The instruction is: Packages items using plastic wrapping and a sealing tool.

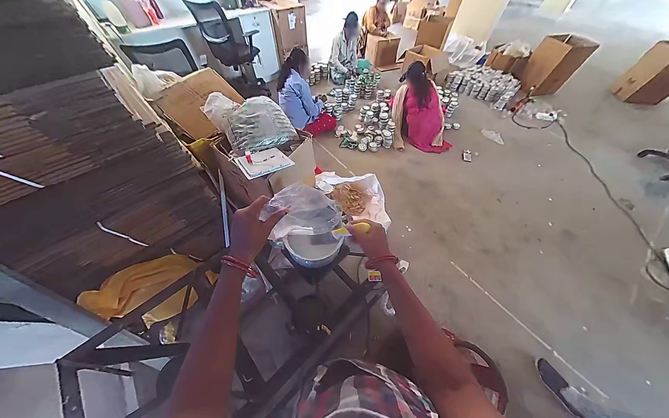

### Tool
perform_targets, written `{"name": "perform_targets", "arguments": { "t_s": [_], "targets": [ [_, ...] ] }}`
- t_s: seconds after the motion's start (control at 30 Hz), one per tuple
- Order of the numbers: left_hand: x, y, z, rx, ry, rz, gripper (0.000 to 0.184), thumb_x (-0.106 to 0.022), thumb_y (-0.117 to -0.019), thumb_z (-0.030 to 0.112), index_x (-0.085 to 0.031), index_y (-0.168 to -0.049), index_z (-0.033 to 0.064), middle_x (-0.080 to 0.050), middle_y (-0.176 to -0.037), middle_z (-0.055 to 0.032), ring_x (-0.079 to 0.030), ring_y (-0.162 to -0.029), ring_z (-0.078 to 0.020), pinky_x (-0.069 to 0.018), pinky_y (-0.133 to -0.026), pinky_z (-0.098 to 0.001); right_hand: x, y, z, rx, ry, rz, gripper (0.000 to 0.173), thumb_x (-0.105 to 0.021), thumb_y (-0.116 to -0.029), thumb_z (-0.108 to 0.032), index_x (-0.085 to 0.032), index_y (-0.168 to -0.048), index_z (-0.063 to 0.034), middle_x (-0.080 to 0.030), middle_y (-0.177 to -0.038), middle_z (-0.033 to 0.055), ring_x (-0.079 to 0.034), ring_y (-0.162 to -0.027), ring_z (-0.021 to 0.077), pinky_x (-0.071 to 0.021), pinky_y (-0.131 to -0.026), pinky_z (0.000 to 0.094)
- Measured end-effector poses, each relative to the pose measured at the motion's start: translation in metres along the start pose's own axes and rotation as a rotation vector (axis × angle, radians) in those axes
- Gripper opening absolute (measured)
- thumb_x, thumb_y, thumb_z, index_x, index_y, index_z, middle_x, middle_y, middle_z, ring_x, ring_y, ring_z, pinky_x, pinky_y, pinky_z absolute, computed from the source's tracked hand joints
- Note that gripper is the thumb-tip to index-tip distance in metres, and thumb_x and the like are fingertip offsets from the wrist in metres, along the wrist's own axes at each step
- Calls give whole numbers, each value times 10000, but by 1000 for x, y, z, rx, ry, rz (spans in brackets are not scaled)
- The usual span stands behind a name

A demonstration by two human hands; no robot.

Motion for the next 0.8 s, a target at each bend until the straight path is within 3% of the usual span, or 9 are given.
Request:
{"name": "perform_targets", "arguments": {
  "t_s": [0.1, 0.23, 0.4, 0.57, 0.7, 0.8],
  "targets": [
    [3, 2, 2, -19, -1, 8, 304, -753, -950, 225, -676, -1119, -16, -711, -902, -233, -713, -802, -370, -553, -736, -573, 12, 6, -3, -13, -13, 20, 229, -726, -969, -235, -733, -1061, -26, -738, -874, 111, -723, -710, 164, -629, -725, 358],
    [3, 5, 11, -45, -18, -25, 303, -736, -962, 204, -662, -1155, -18, -705, -923, -243, -706, -812, -383, -541, -744, -580, 15, 7, -4, 34, 56, 67, 273, -696, -990, -306, -728, -1128, -72, -730, -936, 138, -709, -787, 245, -591, -765, 481],
    [-3, -4, 9, -65, -14, -22, 282, -739, -953, 191, -687, -1109, -38, -717, -914, -240, -719, -844, -381, -544, -781, -590, 4, 2, -3, 21, -23, -91, 242, -709, -983, -244, -707, -1103, -34, -731, -887, 110, -710, -697, 161, -618, -697, 352],
    [-2, -4, 12, -50, -42, -13, 286, -733, -960, 220, -683, -1098, -26, -712, -880, -227, -715, -805, -370, -546, -741, -580, 11, 1, 2, -7, -20, 27, 263, -692, -999, -279, -704, -1135, -55, -725, -934, 119, -705, -750, 187, -605, -731, 401],
    [-5, -6, 11, -62, -56, -18, 285, -738, -955, 222, -678, -1076, -30, -706, -871, -230, -709, -798, -381, -539, -732, -584, 4, 1, 2, 21, -37, -54, 245, -708, -985, -236, -714, -1112, -27, -737, -890, 112, -713, -707, 161, -615, -707, 354],
    [-1, -6, 11, -47, -50, -5, 288, -740, -955, 213, -676, -1085, -37, -707, -889, -242, -711, -813, -396, -540, -742, -598, 19, 5, 1, 29, 27, -27, 259, -703, -984, -278, -718, -1103, -48, -734, -884, 105, -714, -709, 171, -620, -717, 386]
  ]
}}
Point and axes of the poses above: each hand's wrist, its own y-axis away from the middle knuckle, its own x-axis out of the back of the hand, z = x × y, the point moved 7 cm from there along -y, towards the middle knuckle
